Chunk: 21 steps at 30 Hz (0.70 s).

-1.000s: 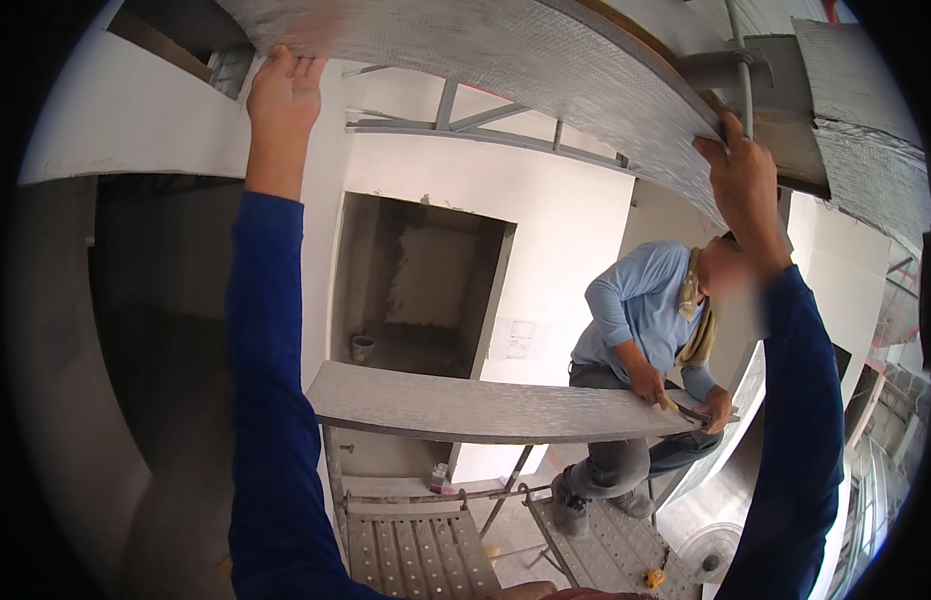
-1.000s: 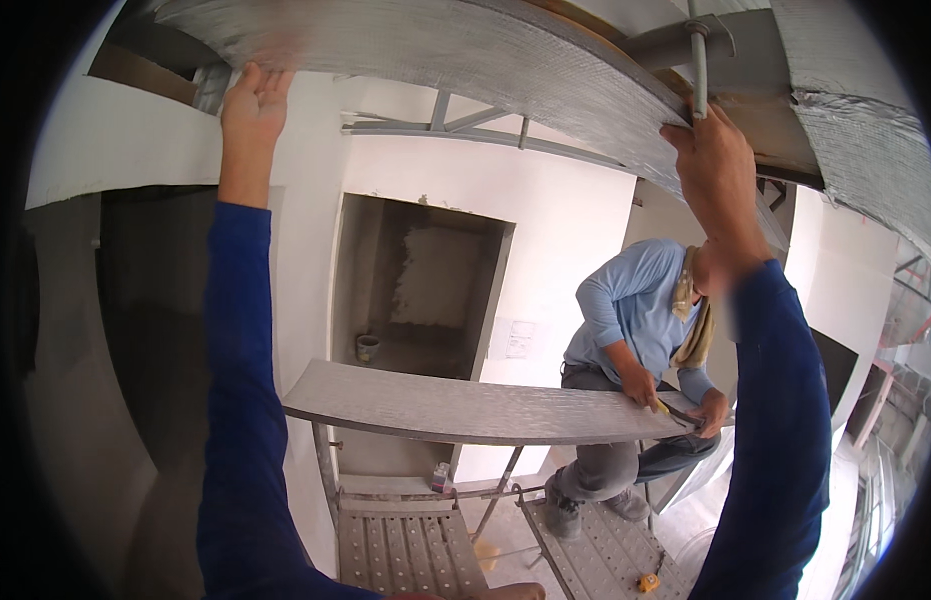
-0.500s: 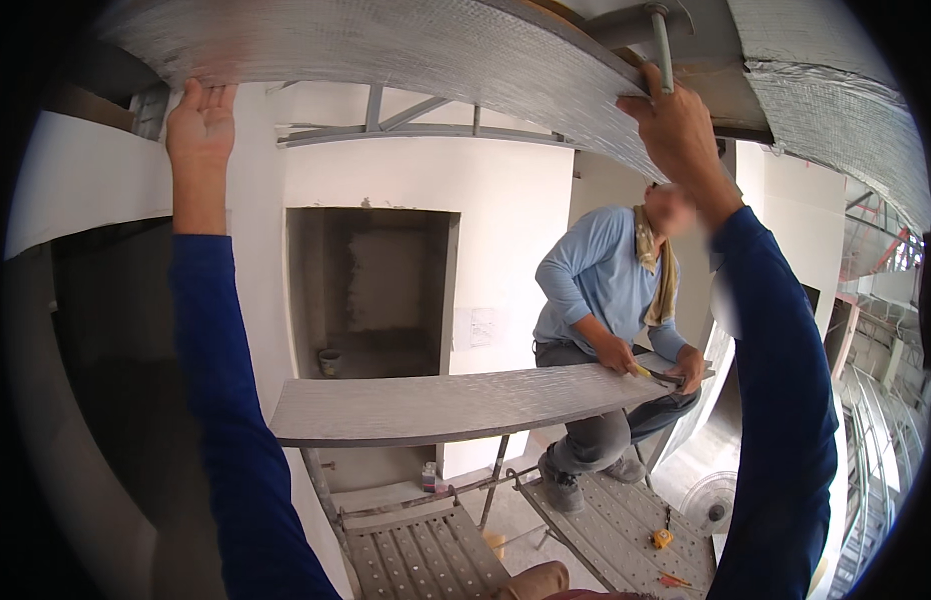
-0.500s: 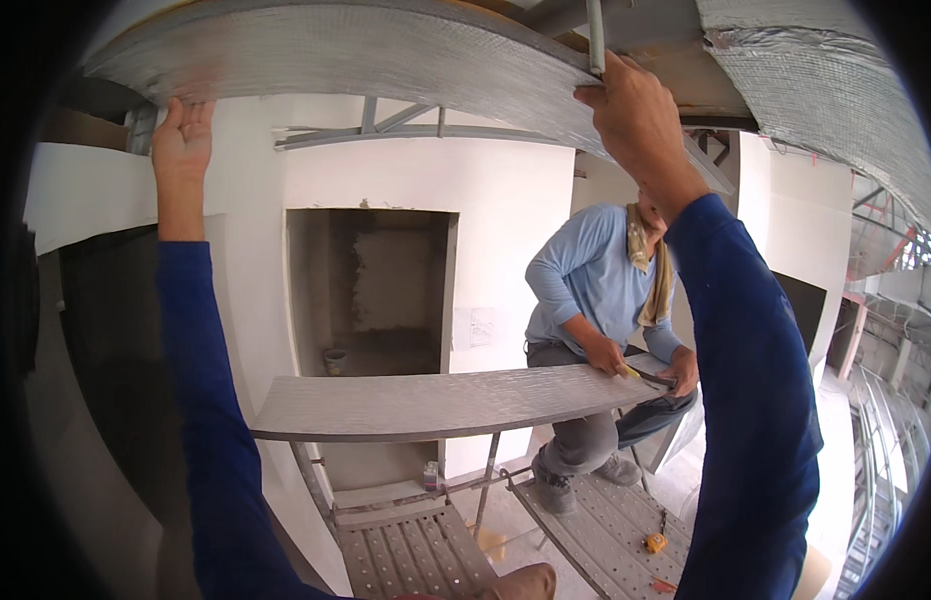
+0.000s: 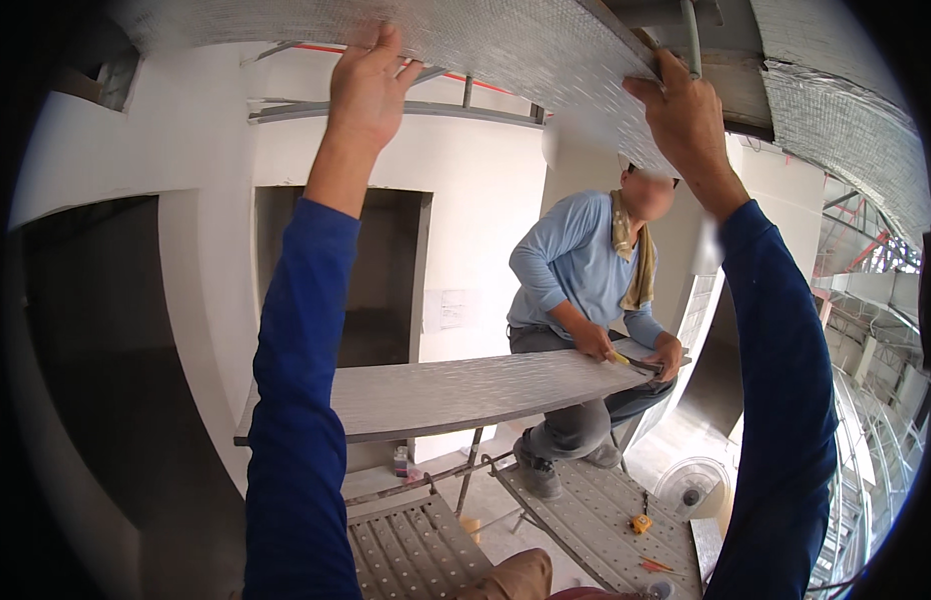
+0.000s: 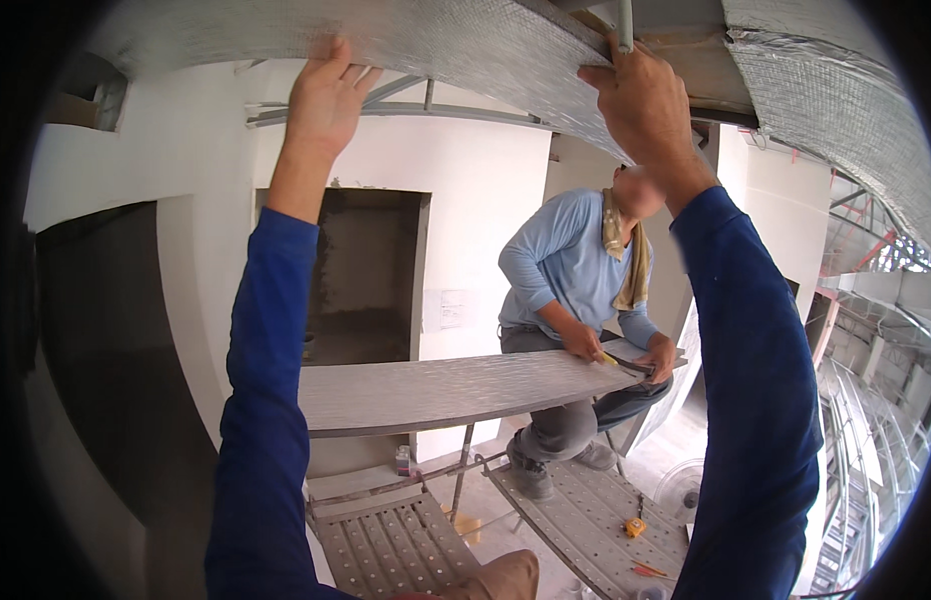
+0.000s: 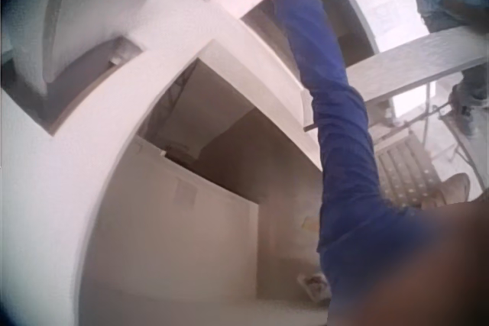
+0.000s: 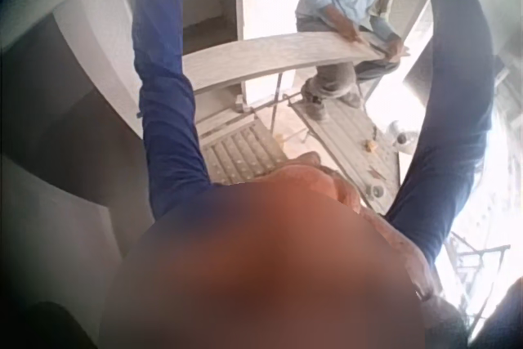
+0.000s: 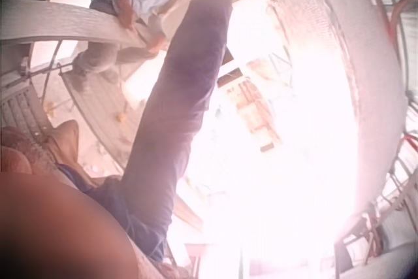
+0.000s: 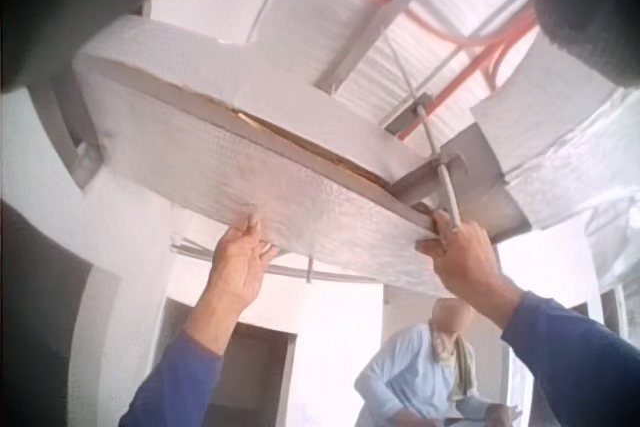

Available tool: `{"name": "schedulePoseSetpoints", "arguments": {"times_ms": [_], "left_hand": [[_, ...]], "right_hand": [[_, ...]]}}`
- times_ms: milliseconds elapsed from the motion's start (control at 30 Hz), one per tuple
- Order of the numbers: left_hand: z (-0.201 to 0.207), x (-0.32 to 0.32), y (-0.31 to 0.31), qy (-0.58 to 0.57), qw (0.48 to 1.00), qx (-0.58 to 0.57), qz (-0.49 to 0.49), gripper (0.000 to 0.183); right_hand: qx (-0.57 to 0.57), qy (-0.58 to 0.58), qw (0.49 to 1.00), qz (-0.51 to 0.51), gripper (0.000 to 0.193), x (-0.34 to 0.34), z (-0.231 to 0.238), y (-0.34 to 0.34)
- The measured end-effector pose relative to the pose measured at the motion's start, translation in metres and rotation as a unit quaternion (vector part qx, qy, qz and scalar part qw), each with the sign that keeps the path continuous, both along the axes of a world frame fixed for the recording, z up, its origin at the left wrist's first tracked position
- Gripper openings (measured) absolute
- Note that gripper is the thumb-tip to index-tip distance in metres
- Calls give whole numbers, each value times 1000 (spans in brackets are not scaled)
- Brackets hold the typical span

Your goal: The person tapes a flexible mesh to the ceiling, then lifts and fits a large ceiling panel into place. A coworker measures and cuts another panel nearby. The person handles the mesh, tape, and panel by hand while working on scaffolding.

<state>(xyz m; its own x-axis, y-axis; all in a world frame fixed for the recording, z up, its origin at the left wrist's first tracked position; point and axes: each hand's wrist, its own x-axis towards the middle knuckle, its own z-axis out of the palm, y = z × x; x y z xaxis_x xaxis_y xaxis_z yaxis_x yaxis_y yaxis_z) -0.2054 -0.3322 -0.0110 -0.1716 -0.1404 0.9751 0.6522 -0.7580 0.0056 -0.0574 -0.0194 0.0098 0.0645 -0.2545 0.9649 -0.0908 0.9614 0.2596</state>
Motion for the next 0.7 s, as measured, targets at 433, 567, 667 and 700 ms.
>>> {"name": "schedulePoseSetpoints", "arguments": {"times_ms": [433, 567, 667, 700], "left_hand": [[-9, -13, 15, 56, 998, -23, -32, 44], [-53, -8, 20, 53, 998, -13, -33, 33], [-91, -11, 24, 2, 1000, -22, -12, 33], [-106, -12, 25, -29, 999, -34, -26, 32]], "right_hand": [[31, 20, 999, 28, 31, 2, -6, 0], [59, 18, 998, 12, 31, 19, -37, 3], [77, -34, 996, 13, 26, 46, -75, 4], [89, -37, 995, 15, 23, 58, -91, 4]]}}
